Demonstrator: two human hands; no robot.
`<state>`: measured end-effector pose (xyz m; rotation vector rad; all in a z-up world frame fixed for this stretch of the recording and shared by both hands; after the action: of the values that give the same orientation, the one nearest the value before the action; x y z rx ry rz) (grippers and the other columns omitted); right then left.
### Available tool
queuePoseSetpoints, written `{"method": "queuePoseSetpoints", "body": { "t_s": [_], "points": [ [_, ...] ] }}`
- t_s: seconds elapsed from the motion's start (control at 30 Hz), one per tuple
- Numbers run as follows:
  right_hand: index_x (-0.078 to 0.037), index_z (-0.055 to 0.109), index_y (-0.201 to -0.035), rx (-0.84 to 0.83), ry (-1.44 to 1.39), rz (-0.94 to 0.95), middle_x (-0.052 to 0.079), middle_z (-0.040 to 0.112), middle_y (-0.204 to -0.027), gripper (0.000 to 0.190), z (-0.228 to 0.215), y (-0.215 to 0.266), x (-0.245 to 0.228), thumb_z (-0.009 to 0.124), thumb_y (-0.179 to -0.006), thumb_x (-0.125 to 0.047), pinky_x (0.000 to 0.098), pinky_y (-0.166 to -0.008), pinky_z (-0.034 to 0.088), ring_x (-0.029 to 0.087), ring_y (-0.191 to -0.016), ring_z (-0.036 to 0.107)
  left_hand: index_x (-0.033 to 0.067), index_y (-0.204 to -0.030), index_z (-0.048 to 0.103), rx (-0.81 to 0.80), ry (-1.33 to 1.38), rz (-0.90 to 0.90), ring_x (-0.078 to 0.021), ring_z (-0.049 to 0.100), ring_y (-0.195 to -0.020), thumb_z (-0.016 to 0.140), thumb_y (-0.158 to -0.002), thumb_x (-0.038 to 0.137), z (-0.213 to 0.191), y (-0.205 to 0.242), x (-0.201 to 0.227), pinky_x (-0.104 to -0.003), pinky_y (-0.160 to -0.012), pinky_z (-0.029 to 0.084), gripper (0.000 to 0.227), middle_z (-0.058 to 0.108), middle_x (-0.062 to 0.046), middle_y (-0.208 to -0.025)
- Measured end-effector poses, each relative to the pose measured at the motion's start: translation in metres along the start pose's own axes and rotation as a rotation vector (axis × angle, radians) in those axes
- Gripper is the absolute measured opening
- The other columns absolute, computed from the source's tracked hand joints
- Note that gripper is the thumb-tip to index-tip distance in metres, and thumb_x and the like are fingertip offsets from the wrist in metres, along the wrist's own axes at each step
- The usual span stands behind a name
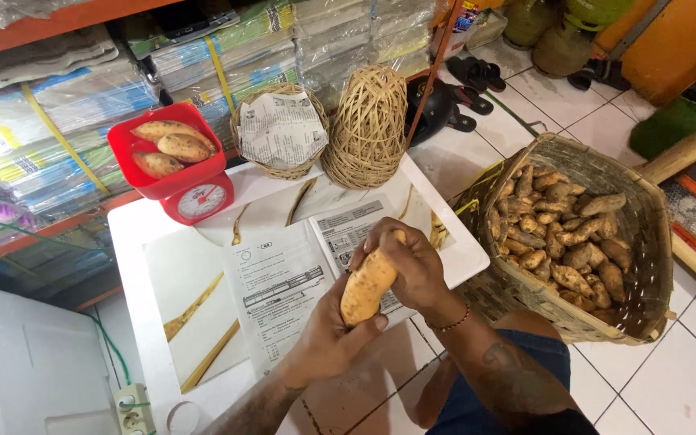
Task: A person is manually peeling sweet potatoes by hand and placing them into a red container on a scale.
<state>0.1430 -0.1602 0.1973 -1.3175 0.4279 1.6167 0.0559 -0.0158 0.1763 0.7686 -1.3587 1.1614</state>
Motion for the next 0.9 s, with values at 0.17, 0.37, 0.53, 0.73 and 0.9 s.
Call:
{"method": "queuePoseSetpoints", "body": {
  "t_s": [0.17,0.37,0.53,0.73,0.9],
  "points": [
    [-0.007,0.059,-0.118,-0.246,-0.177,-0.025,0.017,0.065,-0.110,0.031,-0.002,-0.002,0.004,0.064,-0.106,-0.035,0.0291,-0.080,0.050,0.016,-0.090,0.059,-0.0022,-0.120,0.050,-0.170,0.939,-0.163,-0.0154,0.051,-0.063,0.056,-0.101,0.010,-0.001,0.006,-0.038,-0.037,-0.067,0.057,0.023,0.058,-0.011,-0.091],
    [-0.010,0.054,-0.108,0.261,0.568,-0.177,0.005,0.069,-0.092,0.030,0.018,-0.005,-0.010,0.075,-0.087,-0.012,0.0296,-0.069,0.061,0.015,-0.080,0.068,0.0077,-0.134,0.043,0.245,0.106,-0.394,-0.0142,0.057,-0.063,0.071,-0.093,0.022,0.014,-0.005,-0.001,-0.028,-0.053,0.059,0.051,0.058,-0.007,-0.089],
    [-0.014,0.066,-0.084,0.153,0.656,0.038,-0.002,0.067,-0.082,0.027,0.002,-0.010,-0.014,0.089,-0.072,-0.010,0.0254,-0.059,0.053,0.009,-0.070,0.063,0.0077,-0.130,0.044,0.142,0.346,-0.434,-0.0150,0.045,-0.044,0.061,-0.099,0.014,0.008,-0.002,-0.017,-0.032,-0.041,0.046,0.035,0.045,-0.004,-0.062],
    [-0.012,0.065,-0.095,-0.565,0.007,0.135,0.008,0.068,-0.094,0.029,-0.024,-0.011,-0.013,0.087,-0.082,-0.025,0.0270,-0.070,0.055,0.015,-0.085,0.065,0.0066,-0.106,0.054,-0.131,0.908,-0.621,-0.0110,0.041,-0.048,0.061,-0.102,0.007,0.004,0.014,-0.032,-0.025,-0.039,0.034,0.009,0.059,-0.009,-0.084],
    [-0.012,0.061,-0.092,0.174,0.397,-0.091,0.001,0.067,-0.088,0.017,0.008,-0.006,0.007,0.077,-0.085,-0.012,0.0279,-0.070,0.058,0.012,-0.079,0.068,0.0102,-0.123,0.048,0.243,0.207,-0.442,-0.0130,0.043,-0.047,0.061,-0.098,0.009,0.018,-0.004,-0.005,-0.029,-0.041,0.040,0.028,0.050,-0.004,-0.066]
  ]
}}
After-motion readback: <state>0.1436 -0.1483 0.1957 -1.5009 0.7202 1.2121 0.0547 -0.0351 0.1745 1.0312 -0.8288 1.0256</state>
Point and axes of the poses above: each hand's wrist, its own y-axis away from the middle knuckle, its own z-axis out of the palm, x = y × z, the point moved 1 cm from there along -y, towards the middle knuckle
